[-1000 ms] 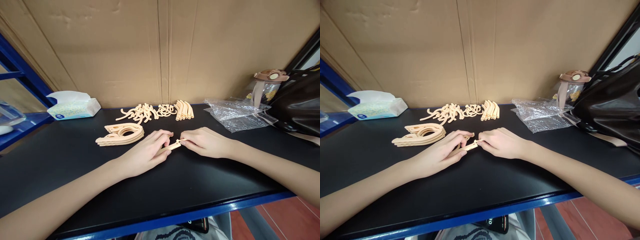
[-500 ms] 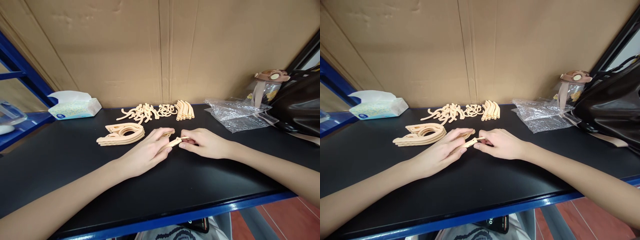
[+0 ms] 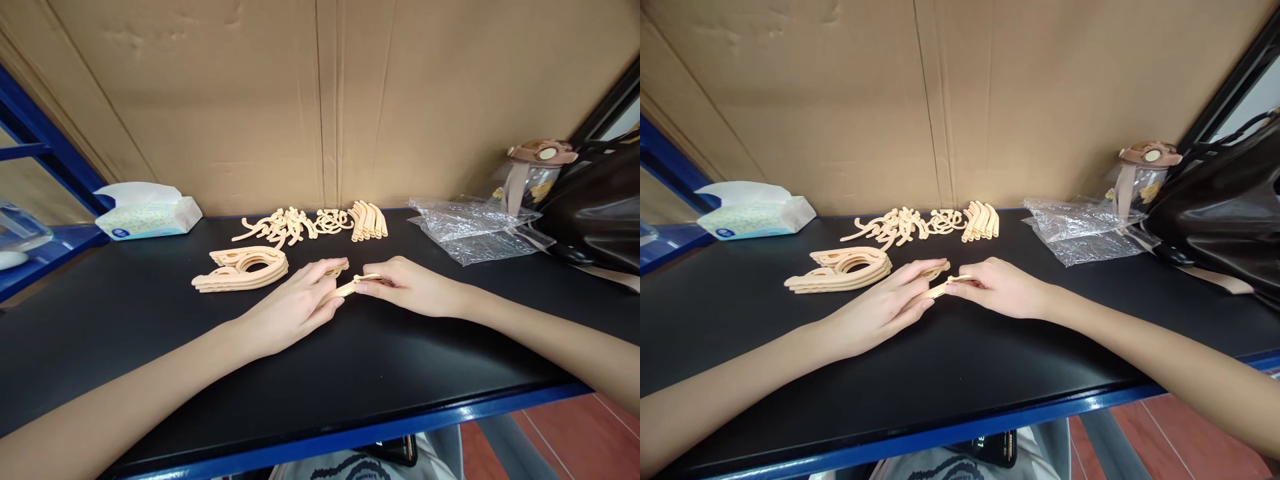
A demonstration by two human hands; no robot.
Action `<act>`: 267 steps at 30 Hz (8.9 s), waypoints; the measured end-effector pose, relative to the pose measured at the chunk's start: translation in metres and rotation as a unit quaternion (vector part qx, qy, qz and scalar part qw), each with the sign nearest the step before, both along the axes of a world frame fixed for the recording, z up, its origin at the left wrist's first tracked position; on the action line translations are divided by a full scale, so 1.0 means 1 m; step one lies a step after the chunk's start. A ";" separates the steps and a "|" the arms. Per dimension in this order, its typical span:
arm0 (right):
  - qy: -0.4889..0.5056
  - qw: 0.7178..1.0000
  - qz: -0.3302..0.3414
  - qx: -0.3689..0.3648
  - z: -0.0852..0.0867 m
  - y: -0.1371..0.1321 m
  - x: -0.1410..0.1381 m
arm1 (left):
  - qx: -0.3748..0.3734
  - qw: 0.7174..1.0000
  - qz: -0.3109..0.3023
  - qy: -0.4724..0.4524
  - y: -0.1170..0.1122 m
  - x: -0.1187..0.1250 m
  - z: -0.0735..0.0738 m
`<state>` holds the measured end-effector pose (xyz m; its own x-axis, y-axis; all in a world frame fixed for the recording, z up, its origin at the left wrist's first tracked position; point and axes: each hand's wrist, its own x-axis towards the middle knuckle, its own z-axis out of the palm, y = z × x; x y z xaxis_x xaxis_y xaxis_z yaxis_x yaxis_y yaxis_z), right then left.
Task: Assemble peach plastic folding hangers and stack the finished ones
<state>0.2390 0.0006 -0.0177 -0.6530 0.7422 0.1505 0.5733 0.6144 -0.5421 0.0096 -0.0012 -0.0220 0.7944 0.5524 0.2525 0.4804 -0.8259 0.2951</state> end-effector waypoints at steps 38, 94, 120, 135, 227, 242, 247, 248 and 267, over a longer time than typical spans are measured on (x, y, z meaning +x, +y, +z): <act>-0.197 0.927 -0.013 0.317 -0.007 -0.003 0.001 | 0.028 0.999 -0.011 0.038 0.000 -0.001 -0.003; -0.131 0.882 0.008 0.452 -0.007 -0.005 0.000 | 0.007 0.998 -0.035 0.046 -0.002 -0.001 0.002; -0.118 0.957 0.127 0.234 0.001 -0.006 0.000 | -0.096 0.988 0.055 -0.104 0.016 -0.004 -0.013; -0.282 0.903 -0.056 0.319 0.005 -0.004 0.005 | -0.059 0.988 0.088 -0.110 0.016 -0.002 -0.007; -0.114 0.963 0.056 0.239 -0.002 -0.001 -0.002 | 0.034 0.988 0.146 0.047 0.010 -0.003 -0.001; -0.109 0.969 0.021 0.219 -0.006 0.008 0.006 | 0.064 0.996 0.065 0.018 0.009 -0.003 -0.005; -0.120 0.969 0.017 0.216 -0.006 0.010 0.007 | 0.058 0.997 0.049 0.016 0.005 -0.002 -0.002; -0.120 0.969 0.018 0.214 -0.005 0.010 0.006 | 0.055 0.997 0.048 0.013 0.004 -0.001 -0.002; 0.104 0.992 0.026 -0.060 -0.005 0.008 0.003 | -0.019 0.998 0.053 0.039 -0.001 0.001 0.002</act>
